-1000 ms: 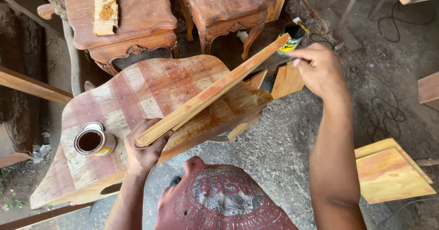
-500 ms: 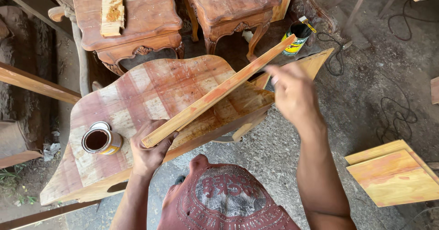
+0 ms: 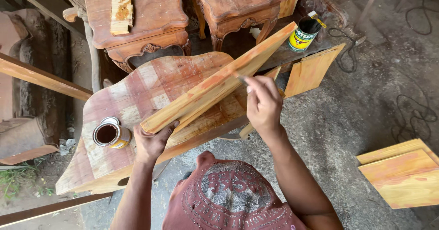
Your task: The person applies reddish-brown wood stain to wooden boards and furniture parts using a small brush, dipping the brush into an open stain can. They reposition and turn the boards to coat different surfaces and edges, working through several pieces one at a time on a workbench.
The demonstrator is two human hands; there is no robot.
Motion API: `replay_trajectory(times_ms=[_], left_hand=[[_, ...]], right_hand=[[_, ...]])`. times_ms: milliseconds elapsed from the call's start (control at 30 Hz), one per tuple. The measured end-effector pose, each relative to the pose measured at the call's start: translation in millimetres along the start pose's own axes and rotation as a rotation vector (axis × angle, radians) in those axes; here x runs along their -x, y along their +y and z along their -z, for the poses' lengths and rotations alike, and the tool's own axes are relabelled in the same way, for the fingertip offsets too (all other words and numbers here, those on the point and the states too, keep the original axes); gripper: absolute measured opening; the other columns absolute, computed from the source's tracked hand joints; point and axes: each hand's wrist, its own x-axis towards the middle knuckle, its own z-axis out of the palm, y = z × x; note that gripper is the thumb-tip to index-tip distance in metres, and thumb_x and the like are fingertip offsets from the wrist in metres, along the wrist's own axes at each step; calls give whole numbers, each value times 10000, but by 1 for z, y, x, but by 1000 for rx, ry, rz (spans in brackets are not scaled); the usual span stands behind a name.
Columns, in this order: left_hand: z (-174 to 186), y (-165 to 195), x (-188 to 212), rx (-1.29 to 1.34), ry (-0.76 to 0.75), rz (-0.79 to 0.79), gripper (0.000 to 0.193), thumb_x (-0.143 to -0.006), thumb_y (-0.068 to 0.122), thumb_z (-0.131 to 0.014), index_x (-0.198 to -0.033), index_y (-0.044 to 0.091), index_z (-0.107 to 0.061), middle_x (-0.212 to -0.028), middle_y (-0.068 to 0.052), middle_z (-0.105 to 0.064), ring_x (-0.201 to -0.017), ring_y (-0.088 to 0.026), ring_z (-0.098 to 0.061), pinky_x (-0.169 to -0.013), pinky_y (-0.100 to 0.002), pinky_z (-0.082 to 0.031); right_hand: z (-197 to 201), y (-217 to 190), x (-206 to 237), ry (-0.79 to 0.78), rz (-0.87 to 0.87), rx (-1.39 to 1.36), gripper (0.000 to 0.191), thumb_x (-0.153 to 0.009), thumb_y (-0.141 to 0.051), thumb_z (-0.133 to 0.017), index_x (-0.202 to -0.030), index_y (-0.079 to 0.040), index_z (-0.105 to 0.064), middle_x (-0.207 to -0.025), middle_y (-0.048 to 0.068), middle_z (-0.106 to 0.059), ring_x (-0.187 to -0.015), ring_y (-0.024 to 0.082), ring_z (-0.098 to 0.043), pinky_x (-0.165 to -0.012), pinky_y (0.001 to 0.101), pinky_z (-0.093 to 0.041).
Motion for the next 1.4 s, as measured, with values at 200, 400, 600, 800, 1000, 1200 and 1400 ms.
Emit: replay_trajectory(times_ms=[200,400,600,800,1000,1200,1400], left_hand=[[6,-7,-5,35,-18,65,184,-857,45,-821,-1013,-18,-746,-921,-23,-770,-822,-62,-665,-751,-243,-556],[6,-8,-8,38,1,70,217,-848,40,-813,-1045,-19,-744,-949,-33,-776,-844,-67,-683,-771,-248,-564],[3,-8,-6,3,19,50,219,-853,35,-822,-1053,-23,-753,-944,-49,-777,-839,-81,-689,-771,-258,-573],[1,-3,-5,16,30,93,235,-847,45,-826,-1060,-19,-750,-957,-53,-782,-849,-81,-701,-778,-258,-576],[2,-4,-1,-36,22,53,218,-850,45,-827,-1036,-27,-740,-958,-54,-776,-856,-79,-690,-789,-255,-569],[3,-5,1,-1,16,35,225,-853,32,-820,-1049,-21,-722,-966,-42,-762,-871,-69,-672,-812,-243,-556],[2,-3,2,-62,16,28,215,-857,49,-827,-1028,-19,-716,-915,-33,-742,-831,-69,-646,-779,-237,-538]], right_hand=[[-54,57,-11,237,-479,-493,102,-1106,7,-527,-1201,-13,-557,-1033,84,-640,-831,141,-642,-738,297,-599],[-67,27,19,89,52,-272,103,-1055,3,-579,-1157,2,-572,-1105,109,-607,-910,194,-655,-748,304,-602],[-45,70,-8,152,85,-127,136,-1021,77,-589,-1145,21,-585,-1109,135,-593,-945,227,-643,-782,324,-583],[3,131,-53,240,-34,133,194,-1001,103,-624,-1176,19,-621,-1102,155,-647,-999,300,-670,-841,425,-559],[56,135,-71,93,-40,305,221,-1003,56,-688,-1210,-15,-721,-1069,140,-655,-922,320,-686,-776,428,-544],[71,108,-82,-77,70,553,224,-963,-2,-742,-1173,-71,-781,-1017,103,-636,-923,303,-672,-780,427,-543],[81,98,-98,-135,64,608,192,-957,-13,-747,-1112,-109,-809,-1002,102,-670,-885,283,-683,-762,413,-546]])
